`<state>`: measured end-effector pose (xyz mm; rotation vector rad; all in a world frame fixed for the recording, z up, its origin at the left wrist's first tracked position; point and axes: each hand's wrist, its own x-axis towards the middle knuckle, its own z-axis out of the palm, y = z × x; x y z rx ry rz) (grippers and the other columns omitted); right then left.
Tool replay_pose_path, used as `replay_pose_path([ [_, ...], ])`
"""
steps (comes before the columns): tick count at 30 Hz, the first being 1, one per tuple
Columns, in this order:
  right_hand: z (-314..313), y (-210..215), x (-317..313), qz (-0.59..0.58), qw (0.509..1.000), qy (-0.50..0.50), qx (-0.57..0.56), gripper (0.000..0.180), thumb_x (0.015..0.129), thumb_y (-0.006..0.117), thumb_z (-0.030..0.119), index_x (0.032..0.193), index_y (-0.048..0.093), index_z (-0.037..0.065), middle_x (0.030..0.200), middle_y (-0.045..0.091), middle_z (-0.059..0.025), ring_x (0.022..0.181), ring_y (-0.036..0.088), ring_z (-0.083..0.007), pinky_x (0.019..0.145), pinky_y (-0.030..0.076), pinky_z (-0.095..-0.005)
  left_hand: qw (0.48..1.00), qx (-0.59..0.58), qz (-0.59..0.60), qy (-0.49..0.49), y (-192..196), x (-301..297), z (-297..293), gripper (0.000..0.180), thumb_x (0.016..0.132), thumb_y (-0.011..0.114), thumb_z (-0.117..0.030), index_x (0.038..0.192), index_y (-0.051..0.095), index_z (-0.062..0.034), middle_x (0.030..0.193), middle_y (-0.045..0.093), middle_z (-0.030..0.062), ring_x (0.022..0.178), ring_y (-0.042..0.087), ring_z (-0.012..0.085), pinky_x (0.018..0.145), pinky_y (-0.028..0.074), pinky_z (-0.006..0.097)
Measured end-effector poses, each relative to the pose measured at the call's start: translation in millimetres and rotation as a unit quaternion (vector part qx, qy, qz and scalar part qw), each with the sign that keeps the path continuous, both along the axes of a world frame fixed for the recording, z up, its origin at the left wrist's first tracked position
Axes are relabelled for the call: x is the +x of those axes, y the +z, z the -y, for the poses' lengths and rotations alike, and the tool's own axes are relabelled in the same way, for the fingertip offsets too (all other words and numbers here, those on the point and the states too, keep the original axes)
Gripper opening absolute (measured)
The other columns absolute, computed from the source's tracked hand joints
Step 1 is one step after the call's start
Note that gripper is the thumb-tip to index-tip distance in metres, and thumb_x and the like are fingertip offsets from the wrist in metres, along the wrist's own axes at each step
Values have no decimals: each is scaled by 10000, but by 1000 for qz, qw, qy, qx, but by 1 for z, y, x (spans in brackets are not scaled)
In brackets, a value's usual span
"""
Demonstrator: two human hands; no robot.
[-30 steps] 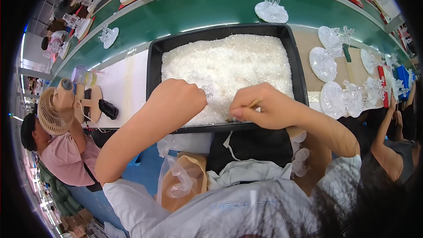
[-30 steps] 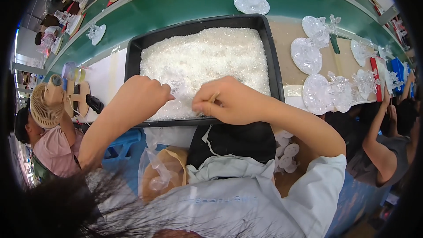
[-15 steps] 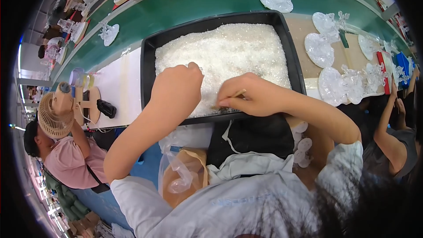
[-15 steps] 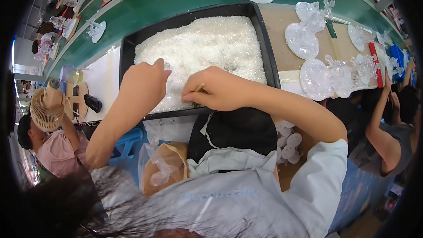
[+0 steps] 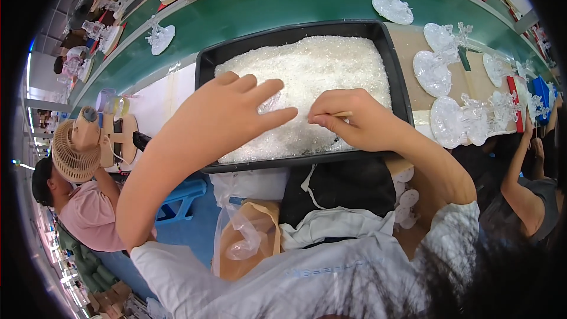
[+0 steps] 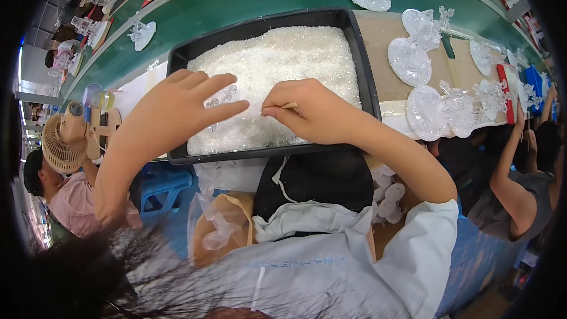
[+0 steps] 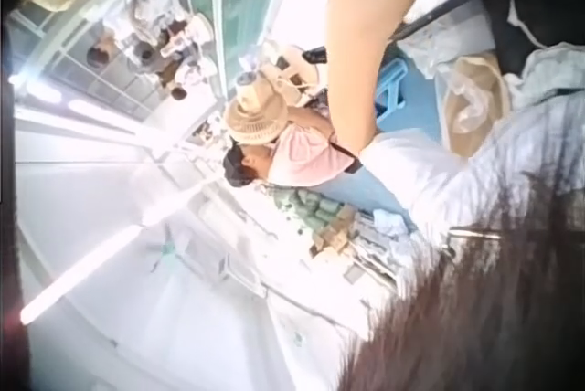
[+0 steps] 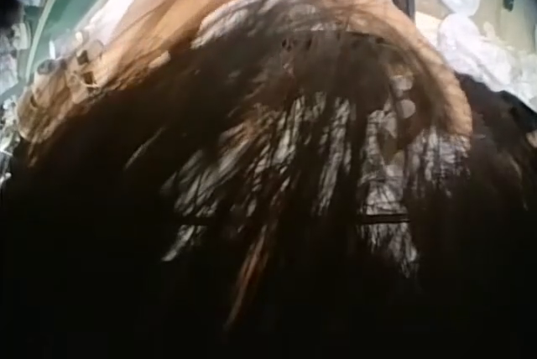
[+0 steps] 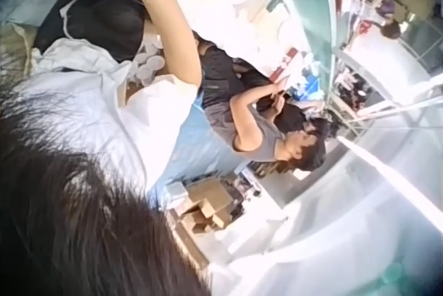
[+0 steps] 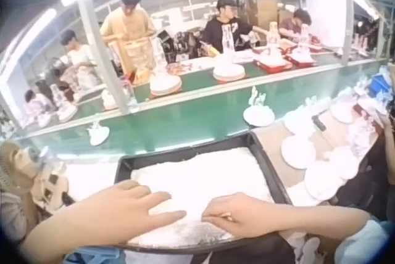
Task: Applying a liquid adhesive to clear plastic snowflake ornaments with a brush and dipping them into a tray of white beads to coat them.
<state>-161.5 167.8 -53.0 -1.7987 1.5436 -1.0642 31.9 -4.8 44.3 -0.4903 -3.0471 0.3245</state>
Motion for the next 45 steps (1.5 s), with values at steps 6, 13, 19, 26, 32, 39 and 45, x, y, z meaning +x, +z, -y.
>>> replay_pose_path([
  [6,-14,4,-13,151,988,-28,-12,130,957,573,39,936,663,-53,930,673,-115,828,641,-176,747,518,-291,993,-109,-16,-52,-27,-9,21,56,703,671,-124,757,671,-104,755,586,-1,821,590,156,721,468,283],
  [13,-39,14,-16,127,985,-110,-28,202,985,496,61,953,659,-55,926,666,-108,833,638,-163,767,510,-278,978,-191,-53,-62,-16,-23,36,62,655,666,-105,617,616,-102,730,541,-3,764,554,164,685,448,278],
  [19,-38,23,-28,263,954,-146,-9,352,1016,397,163,1002,652,-79,989,685,-125,932,645,-190,870,492,-319,976,-182,-99,-67,-11,14,26,67,670,661,-72,675,613,-26,715,475,32,702,516,181,648,424,293],
  [26,33,28,-26,38,986,-160,-38,411,938,435,111,1282,584,-58,1135,679,-214,1122,631,-281,978,466,-352,954,-248,-159,-57,-10,36,-4,304,710,665,-39,975,663,109,687,441,19,623,487,150,579,391,283],
  [32,62,31,-12,32,987,-160,-4,449,921,434,91,1335,546,-41,1189,654,-236,1162,609,-323,1014,437,-352,933,-284,-212,-56,-25,36,2,196,822,676,-51,952,664,95,652,401,2,590,457,140,558,367,282],
  [39,61,24,-11,130,989,-24,66,234,864,447,88,962,630,-22,859,650,-160,813,597,-258,810,476,-366,946,-212,-245,-28,-31,33,-1,238,816,707,-35,987,647,120,667,406,21,581,457,154,517,354,298],
  [45,64,15,-13,112,990,-48,-70,287,850,408,7,1066,596,-5,896,626,-153,832,586,-219,792,486,-359,924,-288,-245,-48,-44,40,4,189,805,670,-32,949,663,89,628,388,-15,551,429,125,536,336,274],
])
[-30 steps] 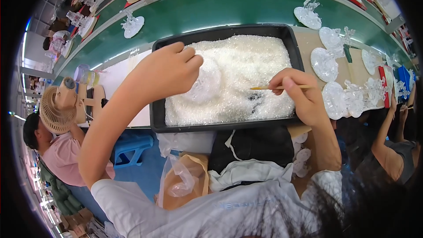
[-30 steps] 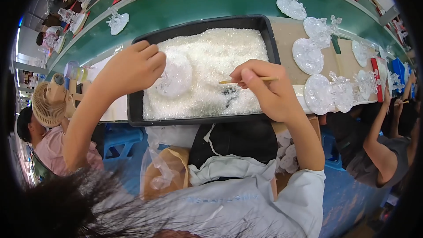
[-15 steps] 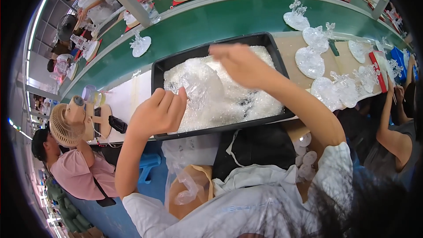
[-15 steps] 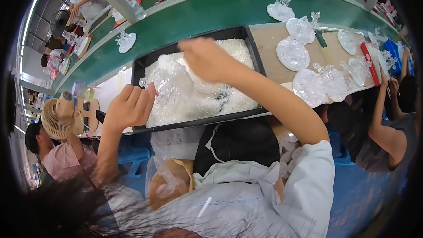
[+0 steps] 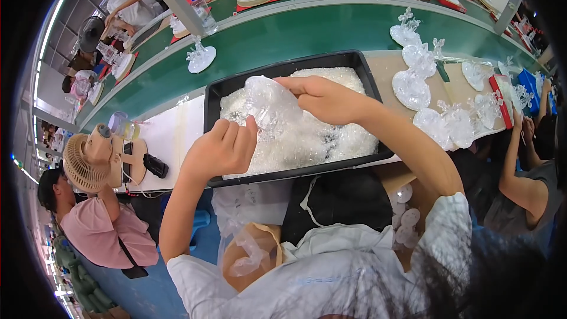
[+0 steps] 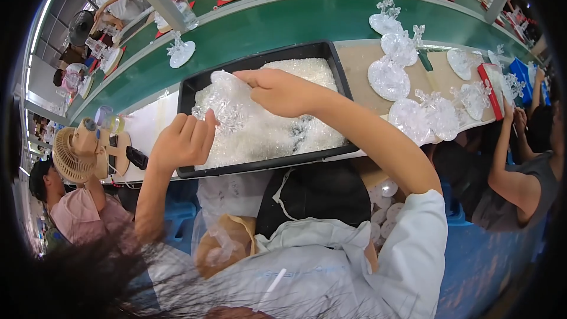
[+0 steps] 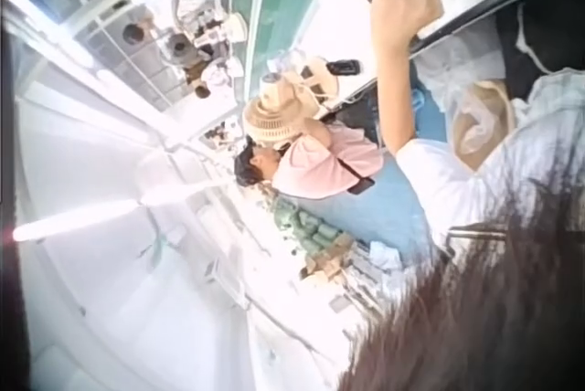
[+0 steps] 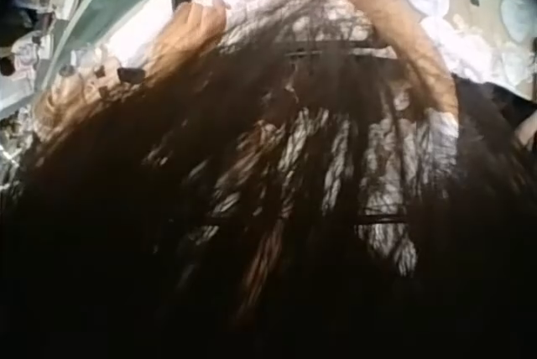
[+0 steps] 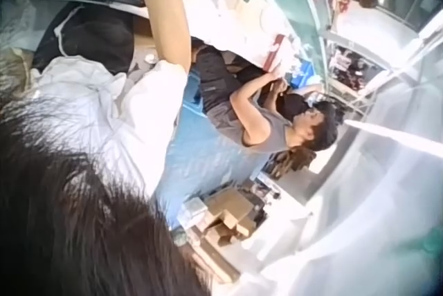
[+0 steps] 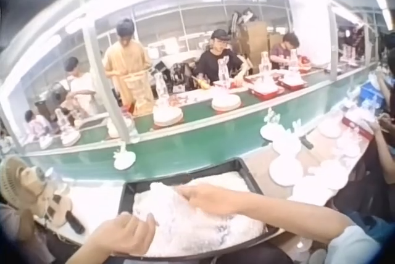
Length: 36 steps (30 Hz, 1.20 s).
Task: Applying a liquid adhesive to clear plastic snowflake ornaments with a brush and dipping them into a tray of white beads to coat them.
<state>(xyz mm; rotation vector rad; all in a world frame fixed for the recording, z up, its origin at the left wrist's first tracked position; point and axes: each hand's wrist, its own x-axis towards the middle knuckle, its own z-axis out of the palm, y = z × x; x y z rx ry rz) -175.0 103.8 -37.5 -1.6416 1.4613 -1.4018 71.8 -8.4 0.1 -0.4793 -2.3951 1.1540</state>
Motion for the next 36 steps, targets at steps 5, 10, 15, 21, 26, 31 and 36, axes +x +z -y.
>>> replay_pose_path([
  [5,-17,22,17,-103,981,72,144,483,904,443,22,1379,499,-46,1278,620,-157,1229,549,-209,1043,410,-328,996,-76,43,-15,-3,6,2,226,821,649,-33,1007,676,94,642,406,-19,572,449,116,545,338,262],
  [10,3,11,7,-222,975,-20,12,419,941,459,16,1350,517,-54,1272,617,-188,1184,582,-245,1049,414,-345,992,-109,51,-29,8,7,0,267,805,612,-59,1019,684,83,649,417,-24,578,447,116,562,346,267],
  [15,-18,13,24,-53,996,57,44,435,941,477,23,1372,514,-22,1221,635,-177,1110,606,-241,986,445,-353,998,-67,18,1,1,11,4,282,798,588,-63,1022,688,76,649,419,-23,573,434,114,572,346,272],
  [21,-5,1,23,-60,998,-9,2,481,874,428,-46,1342,535,-16,1098,643,-178,989,599,-242,912,450,-326,997,-75,-9,-28,-2,9,2,190,853,652,-58,988,687,70,625,366,-22,556,418,109,526,313,267],
  [26,6,19,15,-43,997,6,66,536,854,416,-43,1385,489,-11,1072,642,-148,992,587,-232,938,441,-321,996,-84,-39,-2,0,13,3,189,834,611,-42,973,702,48,625,371,-27,549,405,109,556,314,270],
  [31,13,23,12,102,992,-71,-21,551,874,375,-29,1414,483,-11,1380,576,-170,1264,541,-261,1090,387,-352,996,-67,-59,-20,-1,10,4,122,847,651,-19,923,700,62,610,377,-16,529,410,117,514,314,271],
  [36,16,19,11,145,979,-127,-72,569,872,367,-50,1427,481,11,1476,484,-140,1370,447,-252,1163,316,-363,995,-63,-76,-12,0,10,8,136,852,667,-27,938,701,73,608,378,-19,522,409,113,513,318,272],
])
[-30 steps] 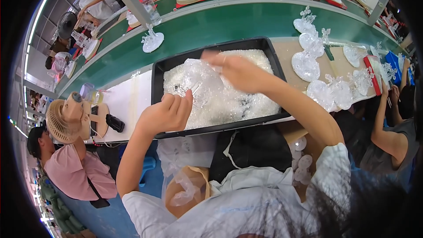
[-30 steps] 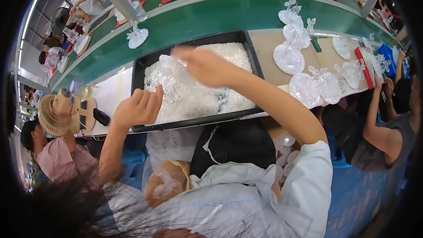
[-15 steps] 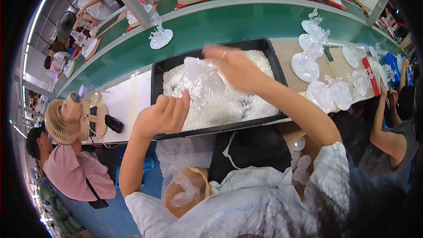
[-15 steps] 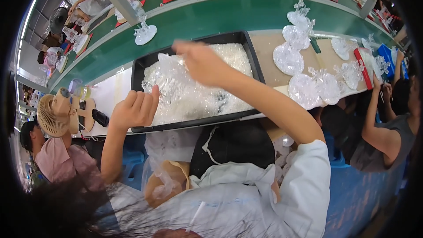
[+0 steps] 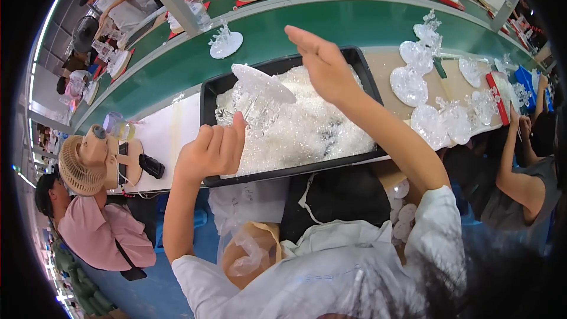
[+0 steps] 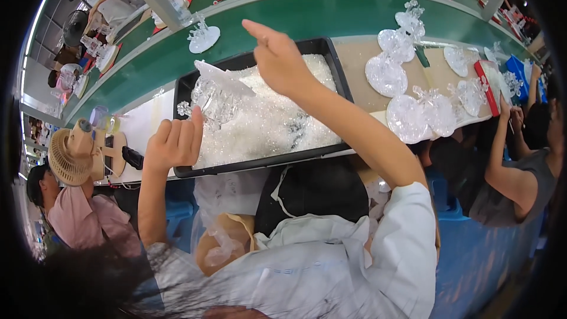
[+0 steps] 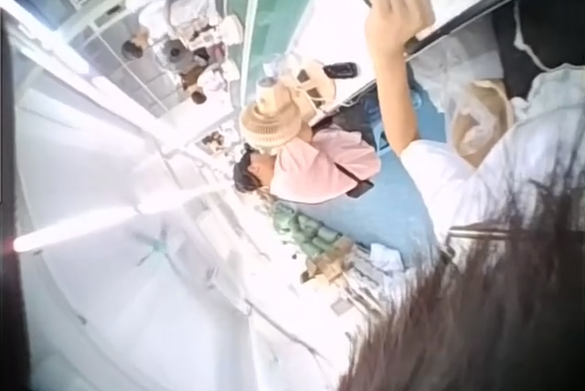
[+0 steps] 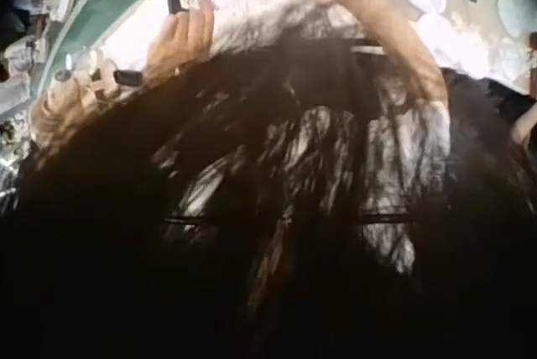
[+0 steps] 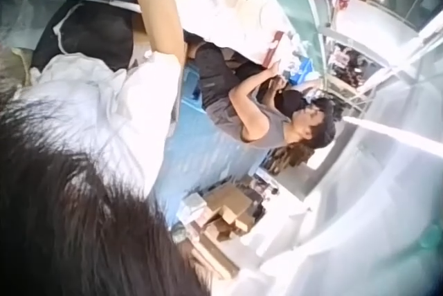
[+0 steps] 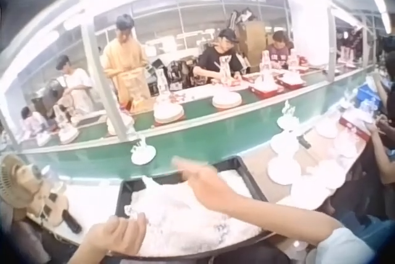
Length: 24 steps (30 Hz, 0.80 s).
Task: Applying a liquid adhesive to clear plastic snowflake ornaments with a brush and dipping them into a tray of white beads to coat them.
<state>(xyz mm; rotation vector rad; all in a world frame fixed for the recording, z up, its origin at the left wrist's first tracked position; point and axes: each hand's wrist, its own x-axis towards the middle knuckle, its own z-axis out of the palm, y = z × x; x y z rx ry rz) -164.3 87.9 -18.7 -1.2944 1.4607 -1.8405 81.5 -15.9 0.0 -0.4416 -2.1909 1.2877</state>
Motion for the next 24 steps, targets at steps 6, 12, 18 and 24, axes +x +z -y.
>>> replay_pose_path([
  [6,-5,-13,-5,-54,997,56,10,573,868,403,-32,1435,463,12,1427,530,-169,1337,473,-236,1113,357,-358,1000,9,-13,6,2,0,-6,142,868,664,-36,941,701,81,606,386,-11,522,417,111,510,314,269],
  [12,-12,-17,-14,-5,974,225,12,555,884,384,-28,1431,472,-5,1450,514,-119,1307,492,-185,1127,343,-348,999,-2,-29,33,2,-1,3,157,839,662,-35,958,697,61,614,362,-20,529,402,109,519,311,277],
  [18,-11,-24,-18,19,990,136,34,412,964,442,59,1351,544,-40,1330,613,-139,1232,571,-203,1053,436,-342,995,82,-44,35,7,-5,10,163,853,696,-62,968,683,53,603,347,-14,520,408,122,490,298,284],
  [24,55,36,-86,15,998,12,56,417,877,417,4,1250,603,-13,1179,681,-167,1124,644,-253,964,514,-375,911,382,-133,84,18,-9,25,155,802,757,-136,913,710,-38,586,513,46,508,498,205,500,377,332],
])
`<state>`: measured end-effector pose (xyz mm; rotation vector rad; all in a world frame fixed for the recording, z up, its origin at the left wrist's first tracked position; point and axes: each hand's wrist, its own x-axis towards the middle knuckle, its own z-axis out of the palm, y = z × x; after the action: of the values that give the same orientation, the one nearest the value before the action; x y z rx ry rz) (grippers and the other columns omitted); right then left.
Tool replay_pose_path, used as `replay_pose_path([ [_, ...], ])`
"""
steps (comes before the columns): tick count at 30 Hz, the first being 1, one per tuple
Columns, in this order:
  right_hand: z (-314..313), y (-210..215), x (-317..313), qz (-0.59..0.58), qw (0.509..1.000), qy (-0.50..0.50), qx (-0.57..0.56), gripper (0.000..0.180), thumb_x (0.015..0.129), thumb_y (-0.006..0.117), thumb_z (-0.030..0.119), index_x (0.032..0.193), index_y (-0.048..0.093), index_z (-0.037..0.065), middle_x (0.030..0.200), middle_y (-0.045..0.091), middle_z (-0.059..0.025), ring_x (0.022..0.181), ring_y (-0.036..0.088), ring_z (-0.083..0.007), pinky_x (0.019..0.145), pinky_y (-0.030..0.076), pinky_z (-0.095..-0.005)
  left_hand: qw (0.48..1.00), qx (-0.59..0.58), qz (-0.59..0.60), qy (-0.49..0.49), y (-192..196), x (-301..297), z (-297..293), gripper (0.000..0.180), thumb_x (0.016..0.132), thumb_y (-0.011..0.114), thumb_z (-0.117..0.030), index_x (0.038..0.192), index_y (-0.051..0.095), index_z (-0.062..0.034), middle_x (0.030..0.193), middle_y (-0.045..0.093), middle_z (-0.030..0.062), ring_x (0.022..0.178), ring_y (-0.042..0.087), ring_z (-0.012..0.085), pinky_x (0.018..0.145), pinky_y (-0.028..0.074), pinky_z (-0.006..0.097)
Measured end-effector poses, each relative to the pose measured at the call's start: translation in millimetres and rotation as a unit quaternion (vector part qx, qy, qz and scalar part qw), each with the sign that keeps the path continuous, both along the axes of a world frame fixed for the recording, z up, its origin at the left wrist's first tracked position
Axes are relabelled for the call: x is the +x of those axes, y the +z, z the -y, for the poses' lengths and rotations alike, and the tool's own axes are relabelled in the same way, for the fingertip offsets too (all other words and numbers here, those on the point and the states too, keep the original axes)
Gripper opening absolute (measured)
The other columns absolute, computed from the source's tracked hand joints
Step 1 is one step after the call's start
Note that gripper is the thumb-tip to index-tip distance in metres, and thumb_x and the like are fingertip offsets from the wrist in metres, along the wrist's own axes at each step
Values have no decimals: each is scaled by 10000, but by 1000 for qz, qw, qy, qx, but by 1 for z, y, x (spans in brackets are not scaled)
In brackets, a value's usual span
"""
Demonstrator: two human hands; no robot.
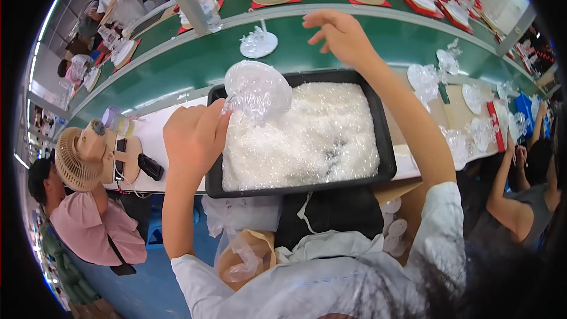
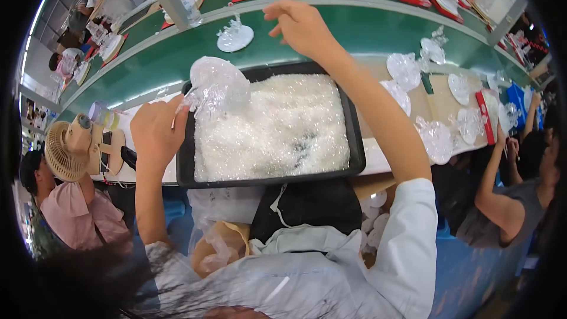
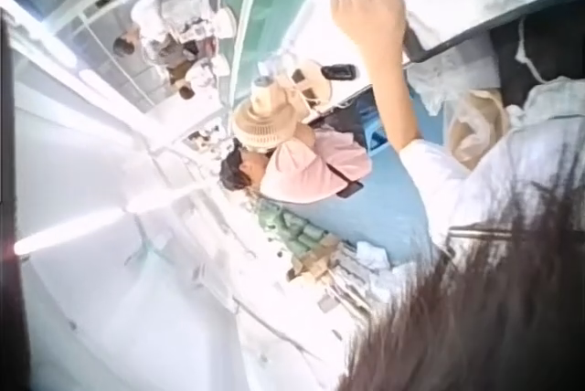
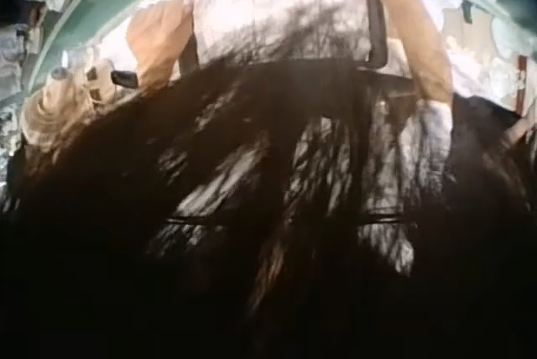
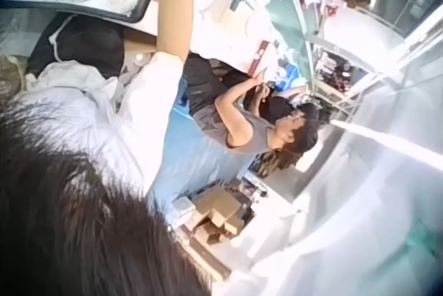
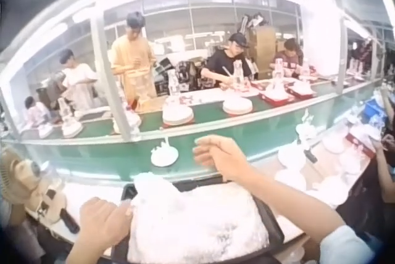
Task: Applying a liquid adhesive to clear plastic snowflake ornaments with a brush and dipping them into a tray of white beads to coat them.
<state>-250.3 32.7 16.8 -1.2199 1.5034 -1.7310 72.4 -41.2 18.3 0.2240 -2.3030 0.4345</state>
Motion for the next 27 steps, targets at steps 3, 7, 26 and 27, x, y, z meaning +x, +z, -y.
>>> replay_pose_path([
  [3,72,-10,-33,-461,887,-25,3,455,869,444,-4,1303,566,57,1257,638,-148,1075,654,-287,908,526,-403,953,291,-73,45,20,-12,-7,165,787,781,-174,766,696,-34,555,515,66,479,489,218,476,369,329],
  [7,148,-29,-39,-635,761,18,132,556,871,506,22,1389,500,224,1529,368,-111,1147,607,-330,880,531,-443,945,314,-66,67,31,-14,2,184,785,803,-154,788,721,11,504,487,43,451,385,84,442,296,269],
  [26,150,-66,-130,-801,579,-42,146,87,860,589,91,924,648,89,1075,598,-93,983,655,-293,771,572,-422,921,363,-139,12,30,-38,-11,262,804,781,-193,682,651,-1,539,467,78,466,429,201,462,330,332],
  [27,146,-65,-132,-803,569,-51,170,88,854,592,89,923,646,85,1072,598,-93,973,656,-288,765,571,-426,920,363,-144,12,30,-39,-12,262,804,781,-193,682,651,-1,539,467,78,466,429,201,462,330,332],
])
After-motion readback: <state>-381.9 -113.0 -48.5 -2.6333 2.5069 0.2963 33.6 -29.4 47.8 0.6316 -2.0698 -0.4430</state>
